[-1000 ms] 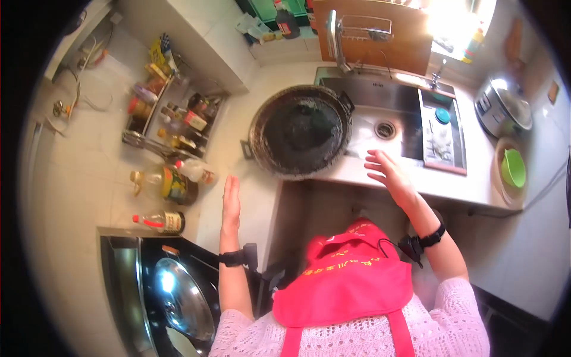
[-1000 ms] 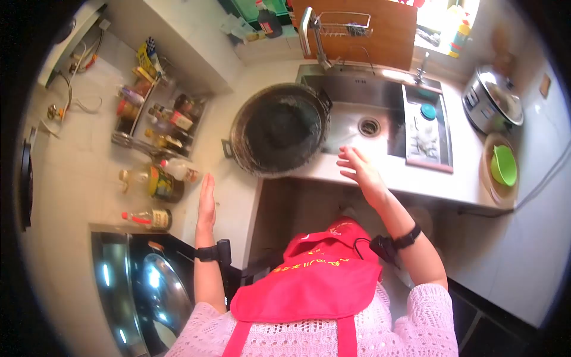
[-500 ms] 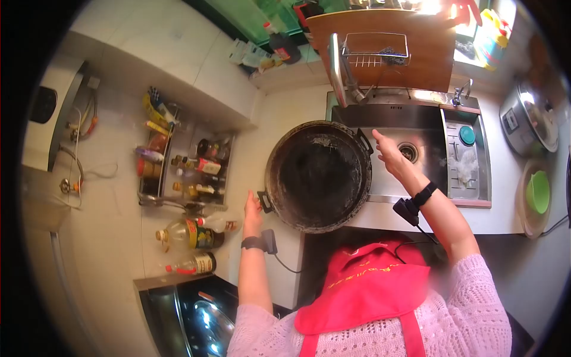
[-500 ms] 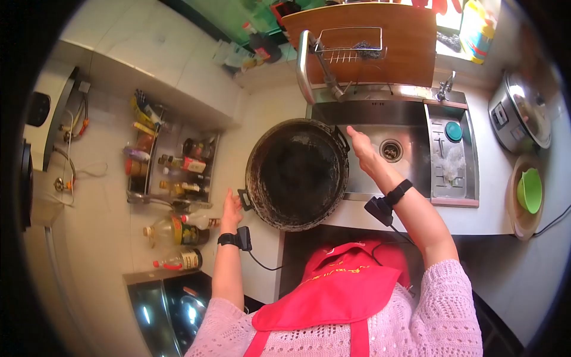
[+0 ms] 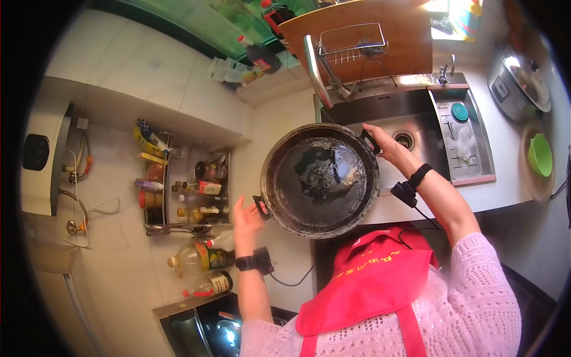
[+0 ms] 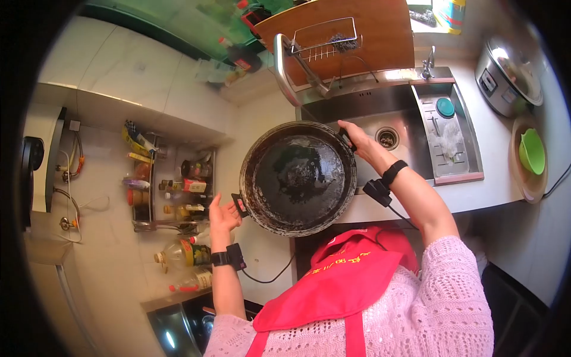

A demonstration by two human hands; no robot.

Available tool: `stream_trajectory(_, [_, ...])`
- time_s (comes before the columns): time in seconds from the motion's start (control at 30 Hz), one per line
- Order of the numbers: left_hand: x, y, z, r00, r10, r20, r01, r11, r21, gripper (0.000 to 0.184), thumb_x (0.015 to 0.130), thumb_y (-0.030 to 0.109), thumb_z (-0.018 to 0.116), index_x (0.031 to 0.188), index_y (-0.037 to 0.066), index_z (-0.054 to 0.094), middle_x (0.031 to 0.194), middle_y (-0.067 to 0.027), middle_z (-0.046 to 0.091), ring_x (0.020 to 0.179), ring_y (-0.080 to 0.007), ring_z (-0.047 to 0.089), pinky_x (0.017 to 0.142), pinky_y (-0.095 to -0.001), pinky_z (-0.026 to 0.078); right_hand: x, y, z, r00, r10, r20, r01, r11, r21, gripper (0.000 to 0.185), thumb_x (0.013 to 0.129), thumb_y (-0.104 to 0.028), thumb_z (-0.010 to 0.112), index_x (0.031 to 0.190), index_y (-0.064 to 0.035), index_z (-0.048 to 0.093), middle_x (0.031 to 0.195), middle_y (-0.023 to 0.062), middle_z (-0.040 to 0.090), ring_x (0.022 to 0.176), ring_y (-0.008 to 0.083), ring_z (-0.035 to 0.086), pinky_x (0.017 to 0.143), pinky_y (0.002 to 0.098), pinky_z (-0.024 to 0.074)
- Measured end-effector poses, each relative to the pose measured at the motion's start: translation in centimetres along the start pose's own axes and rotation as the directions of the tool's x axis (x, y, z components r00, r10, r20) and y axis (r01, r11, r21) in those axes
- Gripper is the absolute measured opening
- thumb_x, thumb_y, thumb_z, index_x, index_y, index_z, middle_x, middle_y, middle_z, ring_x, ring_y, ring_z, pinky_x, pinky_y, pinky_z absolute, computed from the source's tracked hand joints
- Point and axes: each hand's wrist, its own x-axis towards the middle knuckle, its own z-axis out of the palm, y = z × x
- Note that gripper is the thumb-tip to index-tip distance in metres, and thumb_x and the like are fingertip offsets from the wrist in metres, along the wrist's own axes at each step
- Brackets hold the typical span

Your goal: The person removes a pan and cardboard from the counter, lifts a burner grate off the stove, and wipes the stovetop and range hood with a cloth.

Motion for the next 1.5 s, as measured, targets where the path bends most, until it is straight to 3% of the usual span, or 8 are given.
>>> stream_trajectory(0.17, [-6.6,4.2,4.5,0.964,0.101,0.245,-0.082,0.993,-0.085,0.07,0.086,0.06,0.055,0.118,-0.003,0.052,0.107,-0.02,0.058,0.09,-0.0258,0.056,0.065,-0.0297,0.045,-4.0,0.0,-1.6,0.996,0.058,-0.073,-0.055,0.998,0.044,0.047,0.085,-0.062,0.053,0.072,-0.0169,0.052,0.063,-0.0043,0.046,0.062,0.0094,0.043,0.07,0.0314,0.0329])
stream_trajectory(0.4, [-17.1,9.1,13.7,0.87,0.269,0.413,-0.276,0.96,-0.043,0.074,0.088,0.053,0.057,0.139,0.007,0.03,0.119,-0.0317,0.048,0.098,-0.0336,0.057,0.078,-0.0363,0.051,-6.7,2.0,-1.8,0.99,0.097,-0.102,-0.092,0.994,0.051,0.056,0.082,-0.069,0.052,0.085,-0.0139,0.06,0.07,-0.0018,0.05,0.072,0.0111,0.047,0.076,0.0318,0.0349])
stream_trajectory(0.57, [-21.4,11.6,19.0,0.797,0.254,0.548,-0.321,0.947,0.028,0.075,0.089,0.053,0.057,0.141,0.008,0.026,0.123,-0.0334,0.045,0.101,-0.0353,0.056,0.081,-0.0374,0.053,-7.1,3.3,-1.6,0.993,0.112,0.035,-0.115,0.989,0.095,0.097,0.078,-0.08,0.046,0.129,0.0029,0.048,0.105,0.012,0.055,0.094,0.0203,0.05,0.096,0.0465,0.0359])
stream_trajectory(0.7, [-23.2,12.2,22.6,0.771,0.267,0.578,-0.357,0.933,0.044,0.073,0.089,0.05,0.057,0.14,0.007,0.027,0.124,-0.034,0.043,0.102,-0.0367,0.056,0.082,-0.0397,0.053,-7.5,3.7,-1.5,0.976,0.15,0.158,-0.159,0.986,0.049,0.101,0.073,-0.084,0.045,0.128,0.0,0.051,0.117,0.0158,0.057,0.111,0.023,0.052,0.097,0.0426,0.0358])
stream_trajectory(0.83, [-24.4,12.7,25.0,0.73,0.263,0.631,-0.357,0.934,0.025,0.075,0.09,0.049,0.057,0.144,0.008,0.024,0.132,-0.0367,0.037,0.109,-0.04,0.051,0.088,-0.0453,0.049,-7.4,3.9,-0.6,0.981,0.125,0.146,-0.135,0.989,0.064,0.093,0.073,-0.086,0.041,0.117,-0.0059,0.059,0.115,0.0111,0.058,0.106,0.0212,0.052,0.093,0.0379,0.0355])
stream_trajectory(1.23, [-26.3,12.1,30.4,0.749,0.263,0.609,-0.43,0.891,0.143,0.073,0.089,0.049,0.058,0.14,0.008,0.026,0.124,-0.0363,0.042,0.102,-0.0383,0.057,0.071,-0.033,0.055,-6.4,6.7,1.2,0.938,0.212,0.274,-0.253,0.959,0.124,0.098,0.07,-0.088,0.045,0.119,-0.0044,0.058,0.109,0.0091,0.057,0.102,0.0172,0.047,0.088,0.0345,0.0318])
stream_trajectory(1.37, [-26.2,12.3,30.6,0.709,0.212,0.673,-0.399,0.907,0.134,0.072,0.091,0.047,0.058,0.141,0.007,0.024,0.127,-0.0402,0.038,0.109,-0.0429,0.052,0.082,-0.0408,0.054,-6.0,7.4,1.2,0.911,0.194,0.365,-0.238,0.968,0.079,0.111,0.067,-0.092,0.042,0.13,-0.0002,0.048,0.133,0.0234,0.047,0.13,0.0331,0.039,0.107,0.045,0.0269])
stream_trajectory(1.5, [-26.5,12.0,31.0,0.706,0.218,0.673,-0.406,0.904,0.133,0.072,0.09,0.047,0.058,0.14,0.007,0.024,0.127,-0.0401,0.039,0.108,-0.0429,0.053,0.081,-0.0402,0.054,-5.4,8.1,1.4,0.915,0.199,0.351,-0.251,0.962,0.108,0.105,0.068,-0.091,0.043,0.123,-0.0011,0.052,0.124,0.0191,0.05,0.119,0.0288,0.041,0.099,0.0413,0.0298])
